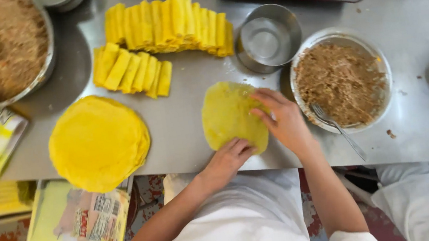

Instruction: A worker efficiently assembles lumpia by placing meat filling on wrappers and rolling them on a production line.

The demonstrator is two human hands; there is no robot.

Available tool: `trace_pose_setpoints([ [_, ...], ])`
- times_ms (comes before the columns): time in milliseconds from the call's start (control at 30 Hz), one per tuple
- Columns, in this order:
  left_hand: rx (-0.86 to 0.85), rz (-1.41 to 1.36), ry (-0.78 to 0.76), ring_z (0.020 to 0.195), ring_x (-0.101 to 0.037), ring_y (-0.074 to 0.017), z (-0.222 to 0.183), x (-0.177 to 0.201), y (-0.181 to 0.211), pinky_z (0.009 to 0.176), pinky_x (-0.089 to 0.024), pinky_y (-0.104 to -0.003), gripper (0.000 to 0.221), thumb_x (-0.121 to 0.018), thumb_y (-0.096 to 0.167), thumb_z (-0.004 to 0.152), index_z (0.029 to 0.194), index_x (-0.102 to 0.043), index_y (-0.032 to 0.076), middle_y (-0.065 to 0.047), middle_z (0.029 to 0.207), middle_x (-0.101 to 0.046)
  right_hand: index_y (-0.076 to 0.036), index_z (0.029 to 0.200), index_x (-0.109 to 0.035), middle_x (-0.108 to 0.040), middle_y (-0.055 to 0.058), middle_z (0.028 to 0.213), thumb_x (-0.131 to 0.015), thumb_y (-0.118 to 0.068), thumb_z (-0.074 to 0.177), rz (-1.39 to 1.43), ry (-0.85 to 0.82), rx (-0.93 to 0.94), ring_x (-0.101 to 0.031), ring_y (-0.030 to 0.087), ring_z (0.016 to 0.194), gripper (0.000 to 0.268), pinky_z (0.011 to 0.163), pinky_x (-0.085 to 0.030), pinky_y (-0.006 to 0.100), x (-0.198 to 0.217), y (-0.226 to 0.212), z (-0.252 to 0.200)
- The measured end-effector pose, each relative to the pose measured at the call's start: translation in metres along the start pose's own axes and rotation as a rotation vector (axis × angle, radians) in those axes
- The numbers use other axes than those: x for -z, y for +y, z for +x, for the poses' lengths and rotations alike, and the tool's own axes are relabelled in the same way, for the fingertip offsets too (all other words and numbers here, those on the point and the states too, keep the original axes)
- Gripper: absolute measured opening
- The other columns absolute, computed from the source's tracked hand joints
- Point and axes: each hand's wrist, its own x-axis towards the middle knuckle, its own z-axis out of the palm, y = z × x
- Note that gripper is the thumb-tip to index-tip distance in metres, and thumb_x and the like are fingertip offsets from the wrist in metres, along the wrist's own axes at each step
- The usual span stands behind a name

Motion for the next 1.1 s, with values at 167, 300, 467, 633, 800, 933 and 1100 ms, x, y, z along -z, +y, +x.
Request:
trace_pose_setpoints([
  [167, 0.026, -0.029, -0.082, 0.121, -0.057, -0.0372, -0.002, 0.049, 0.008, 0.098, -0.049, -0.048, 0.037, -0.060, 0.035, 0.104, 0.131, -0.065, 0.011, -0.015, 0.129, -0.057, -0.019, 0.123, -0.076, -0.061, 0.009, 0.111, -0.071, -0.053, 0.102, -0.523, 0.068, -0.357, -0.070, 0.033, 0.103, 0.041, 0.084, -0.060, 0.044, 0.077, 0.042, -0.104],
  [300, 0.279, 0.249, -0.056, 0.148, -0.040, -0.0425, 0.019, 0.078, 0.002, 0.114, -0.034, -0.059, 0.064, -0.047, 0.049, 0.109, 0.160, -0.045, 0.010, -0.022, 0.157, -0.047, -0.013, 0.137, -0.072, -0.055, 0.012, 0.117, -0.062, -0.033, 0.112, -0.604, -0.004, -0.557, -0.076, 0.037, 0.082, 0.033, 0.065, -0.066, 0.044, 0.086, 0.064, -0.144],
  [467, 0.370, 0.431, -0.124, 0.161, -0.018, -0.0382, 0.003, 0.076, -0.010, 0.128, -0.012, -0.060, 0.087, -0.041, 0.071, 0.103, 0.167, -0.033, 0.013, -0.012, 0.176, -0.024, -0.025, 0.129, -0.081, -0.069, 0.006, 0.097, -0.066, -0.019, 0.110, -0.571, 0.072, -0.552, -0.074, 0.038, 0.085, 0.025, 0.074, -0.062, 0.047, 0.109, 0.073, -0.165],
  [633, 0.367, 0.454, -0.111, 0.162, -0.014, -0.0415, 0.004, 0.080, -0.006, 0.129, -0.011, -0.060, 0.088, -0.039, 0.073, 0.103, 0.167, -0.033, 0.013, -0.011, 0.177, -0.022, -0.032, 0.129, -0.083, -0.073, 0.000, 0.101, -0.067, -0.010, 0.109, -0.609, 0.130, -0.460, -0.075, 0.027, 0.090, 0.034, 0.078, -0.062, 0.038, 0.120, 0.098, -0.163],
  [800, 0.388, 0.429, -0.130, 0.162, -0.011, -0.0429, 0.002, 0.077, -0.007, 0.128, -0.011, -0.060, 0.089, -0.040, 0.075, 0.101, 0.167, -0.033, 0.015, -0.009, 0.177, -0.020, -0.036, 0.118, -0.083, -0.072, -0.005, 0.093, -0.073, -0.022, 0.104, -0.522, 0.024, -0.507, -0.074, 0.026, 0.083, 0.022, 0.077, -0.062, 0.038, 0.123, 0.115, -0.171],
  [933, 0.329, 0.485, -0.131, 0.161, -0.023, -0.0421, 0.010, 0.092, 0.001, 0.128, -0.024, -0.059, 0.084, -0.047, 0.068, 0.104, 0.166, -0.035, 0.012, -0.009, 0.176, -0.028, -0.016, 0.123, -0.084, -0.073, -0.002, 0.100, -0.072, 0.002, 0.101, -0.331, 0.042, -0.494, -0.064, 0.018, 0.067, 0.031, 0.063, -0.055, 0.037, 0.139, 0.093, -0.158],
  [1100, 0.401, 0.372, -0.112, 0.160, -0.014, -0.0450, 0.005, 0.082, -0.006, 0.127, -0.013, -0.061, 0.095, -0.047, 0.075, 0.099, 0.168, -0.029, 0.012, -0.012, 0.175, -0.025, -0.036, 0.114, -0.085, -0.066, -0.006, 0.074, -0.076, -0.024, 0.102, -0.318, 0.124, -0.470, -0.066, 0.018, 0.064, 0.020, 0.068, -0.055, 0.029, 0.123, 0.111, -0.158],
])
